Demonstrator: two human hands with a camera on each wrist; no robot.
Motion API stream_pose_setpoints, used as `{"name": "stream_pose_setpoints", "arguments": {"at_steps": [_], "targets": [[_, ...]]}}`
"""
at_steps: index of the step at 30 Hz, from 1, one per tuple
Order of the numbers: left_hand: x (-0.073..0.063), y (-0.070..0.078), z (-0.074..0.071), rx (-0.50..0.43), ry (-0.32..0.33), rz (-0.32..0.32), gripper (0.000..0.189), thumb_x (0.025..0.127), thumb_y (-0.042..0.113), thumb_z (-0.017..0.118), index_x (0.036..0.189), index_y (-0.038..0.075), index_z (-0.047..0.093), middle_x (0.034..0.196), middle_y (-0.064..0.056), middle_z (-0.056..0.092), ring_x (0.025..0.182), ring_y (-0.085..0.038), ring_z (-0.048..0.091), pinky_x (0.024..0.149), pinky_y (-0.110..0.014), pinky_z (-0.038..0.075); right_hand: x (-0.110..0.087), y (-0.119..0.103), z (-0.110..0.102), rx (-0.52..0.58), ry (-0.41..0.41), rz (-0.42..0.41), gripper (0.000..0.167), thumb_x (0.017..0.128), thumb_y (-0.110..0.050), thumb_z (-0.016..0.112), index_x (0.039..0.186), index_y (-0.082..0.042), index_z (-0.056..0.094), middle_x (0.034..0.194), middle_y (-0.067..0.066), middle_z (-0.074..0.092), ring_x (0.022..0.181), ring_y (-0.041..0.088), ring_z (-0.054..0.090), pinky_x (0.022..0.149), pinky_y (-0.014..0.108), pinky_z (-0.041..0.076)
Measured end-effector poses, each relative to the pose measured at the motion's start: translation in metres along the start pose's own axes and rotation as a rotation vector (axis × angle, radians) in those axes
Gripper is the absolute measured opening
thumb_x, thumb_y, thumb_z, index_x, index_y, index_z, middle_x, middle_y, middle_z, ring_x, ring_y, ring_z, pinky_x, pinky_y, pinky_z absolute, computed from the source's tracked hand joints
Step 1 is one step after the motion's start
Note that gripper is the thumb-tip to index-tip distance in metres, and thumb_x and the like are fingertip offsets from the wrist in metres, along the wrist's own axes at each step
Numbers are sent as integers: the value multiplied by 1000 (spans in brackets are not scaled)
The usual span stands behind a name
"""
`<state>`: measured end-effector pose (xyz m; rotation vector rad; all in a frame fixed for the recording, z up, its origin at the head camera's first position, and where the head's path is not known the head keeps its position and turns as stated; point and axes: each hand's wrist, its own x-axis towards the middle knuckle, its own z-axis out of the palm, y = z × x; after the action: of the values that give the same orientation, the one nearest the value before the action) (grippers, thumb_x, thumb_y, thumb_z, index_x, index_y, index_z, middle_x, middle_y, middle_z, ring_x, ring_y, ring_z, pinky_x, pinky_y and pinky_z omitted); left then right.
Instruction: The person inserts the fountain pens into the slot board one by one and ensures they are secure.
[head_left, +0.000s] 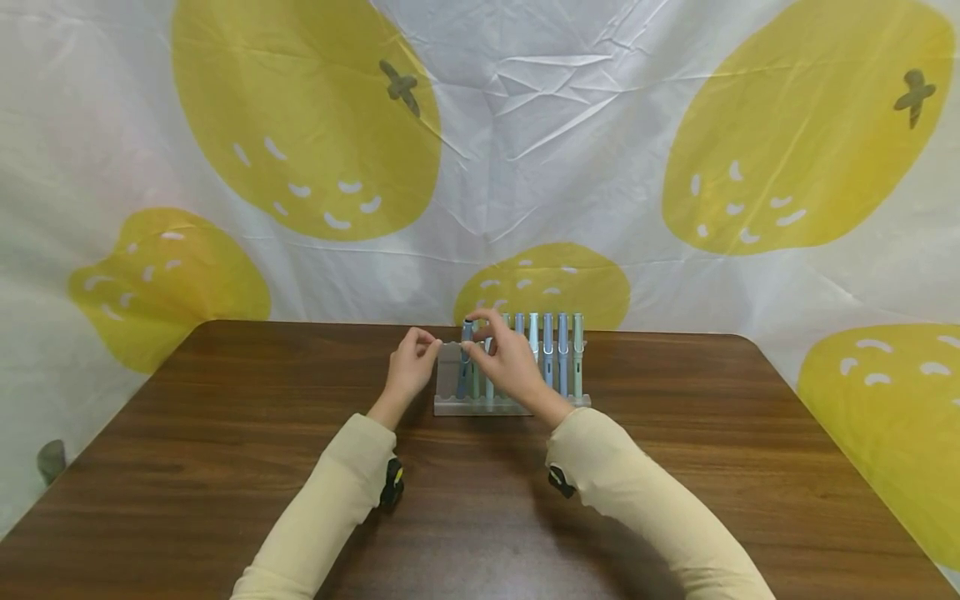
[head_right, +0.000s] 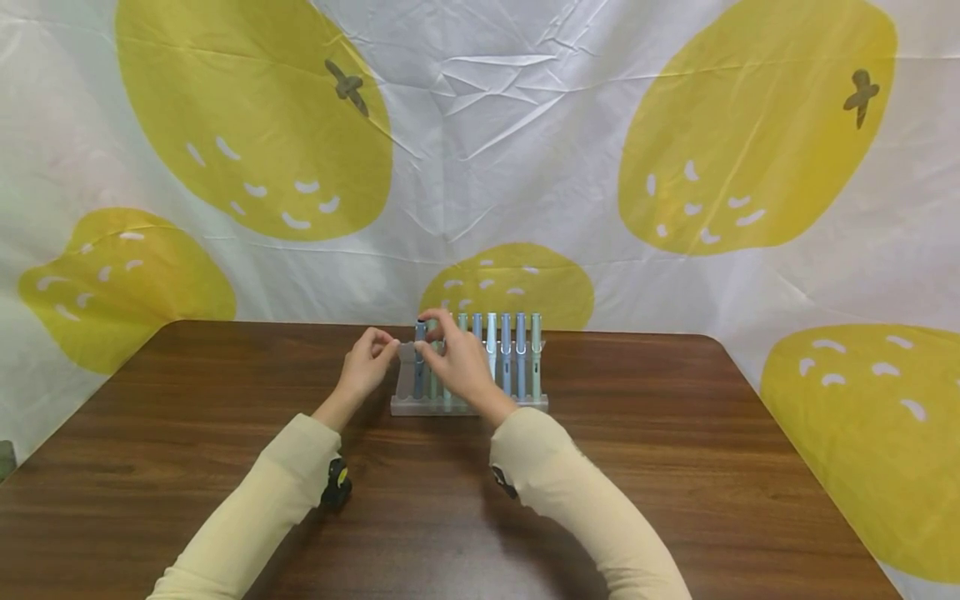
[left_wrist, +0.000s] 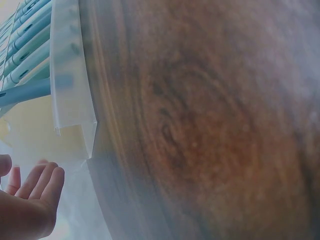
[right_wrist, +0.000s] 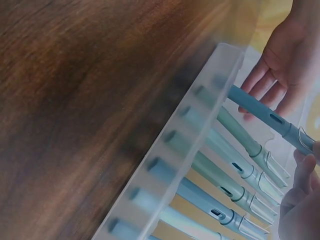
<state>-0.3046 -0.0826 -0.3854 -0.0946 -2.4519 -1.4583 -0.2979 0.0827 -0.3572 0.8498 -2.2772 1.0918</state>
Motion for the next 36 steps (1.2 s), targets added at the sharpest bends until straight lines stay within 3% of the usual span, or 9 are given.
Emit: {"name": "stream_pose_setpoints", "arguments": {"at_steps": [7, 19, 36], "targets": [[-1, 1, 0, -2, -1, -4, 18, 89, 20, 53, 93, 3, 50, 98, -18, 62, 94, -29, 57, 77, -41, 43, 2, 1, 2, 11, -35, 29, 33, 83, -14, 62, 113, -12, 48, 85, 5, 65, 43, 8, 42, 39, 24, 35], [0, 0, 0, -2, -6, -2, 18, 89, 21, 52, 93, 4, 50, 98, -18, 62, 94, -29, 56, 78, -42, 42, 2, 5, 7, -20, 0, 12, 31, 84, -13, 61, 112, -12, 48, 85, 8, 66, 40, 7, 40, 36, 23, 33], [0, 0, 1, -5, 3, 16, 17, 89, 19, 53, 92, 2, 50, 97, -19, 62, 94, -29, 57, 78, -41, 42, 8, 6, 8, -48, -20, 53, 31, 83, -15, 61, 112, -10, 50, 84, 5, 66, 44, 8, 45, 37, 25, 35]]}}
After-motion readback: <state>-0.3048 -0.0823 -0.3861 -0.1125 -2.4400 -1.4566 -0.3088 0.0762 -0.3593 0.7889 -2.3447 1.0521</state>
